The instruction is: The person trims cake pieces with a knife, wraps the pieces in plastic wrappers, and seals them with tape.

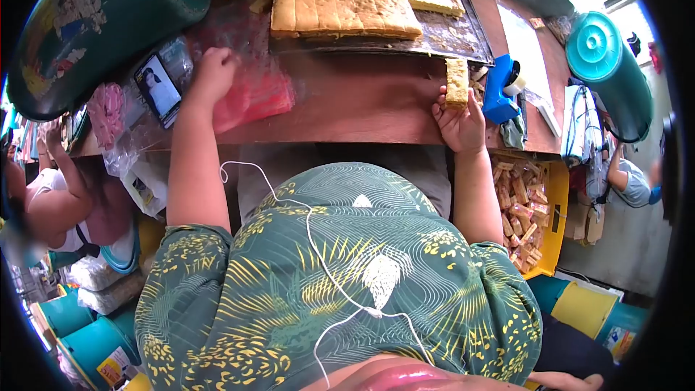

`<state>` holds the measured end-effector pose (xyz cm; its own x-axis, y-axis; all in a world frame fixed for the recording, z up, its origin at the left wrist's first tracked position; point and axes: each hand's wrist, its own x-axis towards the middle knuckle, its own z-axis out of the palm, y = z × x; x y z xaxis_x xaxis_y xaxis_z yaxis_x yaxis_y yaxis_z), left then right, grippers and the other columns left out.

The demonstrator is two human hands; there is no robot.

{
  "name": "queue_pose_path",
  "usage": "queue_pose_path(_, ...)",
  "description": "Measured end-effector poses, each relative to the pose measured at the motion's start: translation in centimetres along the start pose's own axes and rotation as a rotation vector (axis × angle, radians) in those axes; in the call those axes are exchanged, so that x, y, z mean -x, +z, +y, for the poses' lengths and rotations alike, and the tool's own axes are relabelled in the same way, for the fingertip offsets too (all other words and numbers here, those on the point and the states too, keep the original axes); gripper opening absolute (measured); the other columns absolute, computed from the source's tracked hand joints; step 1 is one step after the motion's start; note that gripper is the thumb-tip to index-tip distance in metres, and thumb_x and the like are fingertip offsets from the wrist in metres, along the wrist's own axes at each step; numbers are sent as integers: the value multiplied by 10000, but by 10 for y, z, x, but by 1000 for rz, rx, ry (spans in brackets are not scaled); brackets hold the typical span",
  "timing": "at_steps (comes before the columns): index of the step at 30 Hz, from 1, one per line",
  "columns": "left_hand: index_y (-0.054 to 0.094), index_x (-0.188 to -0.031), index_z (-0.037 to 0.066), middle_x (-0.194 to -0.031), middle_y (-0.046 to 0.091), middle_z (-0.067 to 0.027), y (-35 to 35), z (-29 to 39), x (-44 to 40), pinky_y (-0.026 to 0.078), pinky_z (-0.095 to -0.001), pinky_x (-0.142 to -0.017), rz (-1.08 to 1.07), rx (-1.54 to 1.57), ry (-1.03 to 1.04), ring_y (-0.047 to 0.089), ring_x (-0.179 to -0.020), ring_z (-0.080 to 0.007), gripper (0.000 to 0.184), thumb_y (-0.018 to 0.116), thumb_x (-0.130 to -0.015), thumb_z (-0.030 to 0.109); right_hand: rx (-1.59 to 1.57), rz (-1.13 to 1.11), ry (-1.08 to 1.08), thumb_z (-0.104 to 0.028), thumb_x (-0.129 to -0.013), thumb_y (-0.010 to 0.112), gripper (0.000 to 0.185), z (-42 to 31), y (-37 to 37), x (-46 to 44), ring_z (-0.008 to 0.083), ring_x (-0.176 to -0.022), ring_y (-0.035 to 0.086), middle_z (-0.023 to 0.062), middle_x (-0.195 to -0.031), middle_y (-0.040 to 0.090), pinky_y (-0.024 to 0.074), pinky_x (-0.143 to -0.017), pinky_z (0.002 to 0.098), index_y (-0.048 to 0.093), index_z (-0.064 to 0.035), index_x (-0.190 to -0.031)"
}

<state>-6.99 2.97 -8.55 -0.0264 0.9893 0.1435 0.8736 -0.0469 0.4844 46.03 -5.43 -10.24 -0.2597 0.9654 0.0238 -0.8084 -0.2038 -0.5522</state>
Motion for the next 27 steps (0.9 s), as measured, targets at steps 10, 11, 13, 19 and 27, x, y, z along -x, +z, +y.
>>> queue_pose_path(10, 689, -990, 75, -1149, 676, -81, 3, 178, 46, 510, -322, -823, 212, 884, 381, 629, -930, -155, 78, 685, -963, 148, -4, 1, 8, -332, -1085, 468, 408, -1, -4, -2, 273, -1076, 687, 176, -1234, 676, 555, -952, 445, 554, -38, -1356)
queue_pose_path(11, 692, -951, 56, -1174, 665, -117, 7, 194, 56, 508, -351, -930, 160, 677, 574, 648, -1036, -225, 38, 690, -944, 93, 11, 4, -4, -331, -1085, 469, 410, -1, -6, -2, 273, -1077, 687, 177, -1235, 675, 556, -950, 446, 551, -37, -1359)
queue_pose_path(13, 687, -827, 48, -1066, 701, -154, 46, 201, 67, 525, -427, -868, -122, 561, 686, 668, -977, -338, 249, 757, -881, 280, 21, 6, -5, -326, -1084, 474, 404, 0, -9, -2, 267, -1083, 686, 174, -1242, 674, 558, -944, 441, 536, -56, -1377)
queue_pose_path(19, 633, -1250, 85, -1324, 604, -135, 51, 197, 81, 397, -444, -1123, -390, 323, 652, 507, -1294, -349, 485, 774, -864, 342, 257, 24, -121, -217, -1058, 548, 484, 7, -1, 3, 256, -1155, 656, 145, -1312, 633, 551, -945, 391, 400, -123, -1509)
queue_pose_path(27, 641, -1271, 82, -1324, 596, -129, 38, 166, 96, 418, -450, -1082, -240, 26, 484, 495, -1282, -339, 578, 811, -810, 387, 838, -98, -245, -106, -968, 700, 820, 18, 73, 8, 218, -1225, 605, 146, -1380, 577, 493, -1019, 377, 210, -110, -1625)
